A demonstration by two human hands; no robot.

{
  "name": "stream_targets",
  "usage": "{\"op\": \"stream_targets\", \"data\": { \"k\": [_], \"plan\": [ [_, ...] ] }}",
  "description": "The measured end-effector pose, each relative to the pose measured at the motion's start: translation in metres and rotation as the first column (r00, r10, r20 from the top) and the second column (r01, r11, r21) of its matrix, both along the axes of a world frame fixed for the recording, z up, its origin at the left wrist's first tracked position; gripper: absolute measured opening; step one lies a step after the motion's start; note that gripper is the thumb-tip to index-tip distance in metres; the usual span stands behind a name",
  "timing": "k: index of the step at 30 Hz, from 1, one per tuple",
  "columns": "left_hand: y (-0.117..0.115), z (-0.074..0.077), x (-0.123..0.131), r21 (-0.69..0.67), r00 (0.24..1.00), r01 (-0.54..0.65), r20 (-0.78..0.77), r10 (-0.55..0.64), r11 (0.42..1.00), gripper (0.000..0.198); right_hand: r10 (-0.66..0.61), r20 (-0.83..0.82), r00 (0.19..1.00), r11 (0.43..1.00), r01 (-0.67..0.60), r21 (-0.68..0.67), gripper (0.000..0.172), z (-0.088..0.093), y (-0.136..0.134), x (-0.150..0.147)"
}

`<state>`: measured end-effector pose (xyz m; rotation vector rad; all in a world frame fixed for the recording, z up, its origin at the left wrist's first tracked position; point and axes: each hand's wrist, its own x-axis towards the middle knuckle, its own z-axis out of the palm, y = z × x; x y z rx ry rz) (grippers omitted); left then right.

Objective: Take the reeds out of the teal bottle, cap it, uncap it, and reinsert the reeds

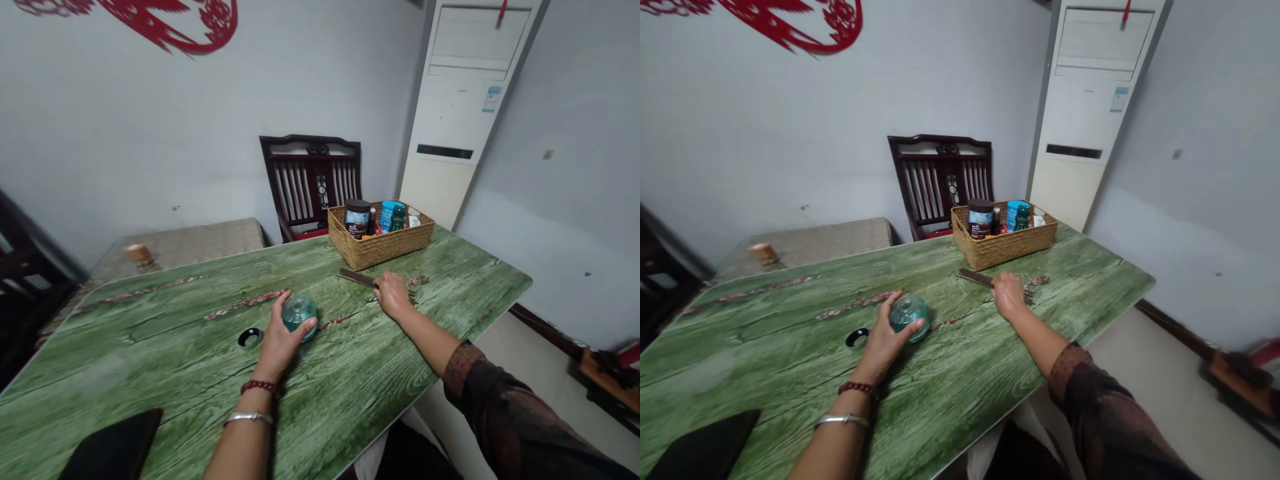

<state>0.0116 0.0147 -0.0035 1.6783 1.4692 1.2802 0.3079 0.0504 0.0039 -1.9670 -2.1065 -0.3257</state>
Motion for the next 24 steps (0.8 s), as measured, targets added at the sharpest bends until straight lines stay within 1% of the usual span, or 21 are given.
{"op": "stream_targets", "data": {
  "k": [4,8,10,12,13,15,16,17,18,19,21,22,23,24],
  "plan": [
    [0.002,-0.002,0.0,0.002,0.999,0.011,-0.032,-0.011,1.0,0.085,0.041,0.013,0.999,0.999,-0.041,0.002,0.02,-0.003,0.0,-0.002],
    [0.001,0.0,0.0,-0.018,0.999,0.021,-0.039,-0.022,1.0,0.084,0.095,-0.01,0.995,0.995,-0.095,0.007,0.015,-0.005,-0.005,-0.002],
    [0.0,0.002,0.0,-0.019,0.999,0.031,-0.027,-0.032,0.999,0.083,0.118,-0.037,0.992,0.993,-0.118,0.017,0.015,-0.002,-0.008,-0.002],
    [-0.001,0.003,0.0,-0.008,0.999,0.047,-0.016,-0.047,0.999,0.084,0.148,-0.095,0.984,0.989,-0.144,0.046,0.015,0.006,-0.011,-0.004],
    [-0.001,0.003,0.0,0.0,0.998,0.054,-0.013,-0.054,0.999,0.085,0.167,-0.144,0.975,0.985,-0.158,0.074,0.015,0.014,-0.012,-0.005],
    [-0.001,0.003,0.0,0.007,0.998,0.062,-0.012,-0.062,0.998,0.086,0.242,-0.29,0.926,0.966,-0.201,0.163,0.014,0.035,-0.014,-0.011],
    [-0.001,0.004,0.0,0.004,0.998,0.063,-0.012,-0.063,0.998,0.086,0.295,-0.381,0.877,0.949,-0.223,0.221,0.012,0.048,-0.015,-0.016],
    [-0.001,0.004,0.0,0.0,0.998,0.062,-0.011,-0.062,0.998,0.085,0.359,-0.473,0.805,0.927,-0.248,0.282,0.01,0.062,-0.017,-0.022],
    [-0.001,0.004,0.0,-0.004,0.998,0.059,-0.011,-0.059,0.998,0.084,0.421,-0.563,0.712,0.902,-0.261,0.344,0.008,0.076,-0.019,-0.03],
    [-0.001,0.004,0.0,-0.006,0.998,0.058,-0.011,-0.058,0.998,0.083,0.472,-0.644,0.602,0.879,-0.269,0.393,0.008,0.089,-0.02,-0.039],
    [-0.002,0.005,0.0,-0.002,0.998,0.058,-0.013,-0.059,0.998,0.081,0.537,-0.766,0.353,0.841,-0.286,0.459,0.014,0.111,-0.025,-0.062],
    [-0.002,0.005,0.0,0.0,0.998,0.06,-0.016,-0.06,0.998,0.08,0.55,-0.801,0.235,0.826,-0.296,0.48,0.018,0.118,-0.026,-0.074],
    [-0.002,0.005,0.001,0.003,0.998,0.061,-0.018,-0.061,0.998,0.079,0.554,-0.821,0.135,0.812,-0.306,0.497,0.02,0.123,-0.028,-0.086],
    [-0.002,0.005,0.001,0.007,0.998,0.062,-0.018,-0.062,0.998,0.079,0.552,-0.831,0.06,0.801,-0.312,0.51,0.022,0.125,-0.029,-0.098]
  ]
}}
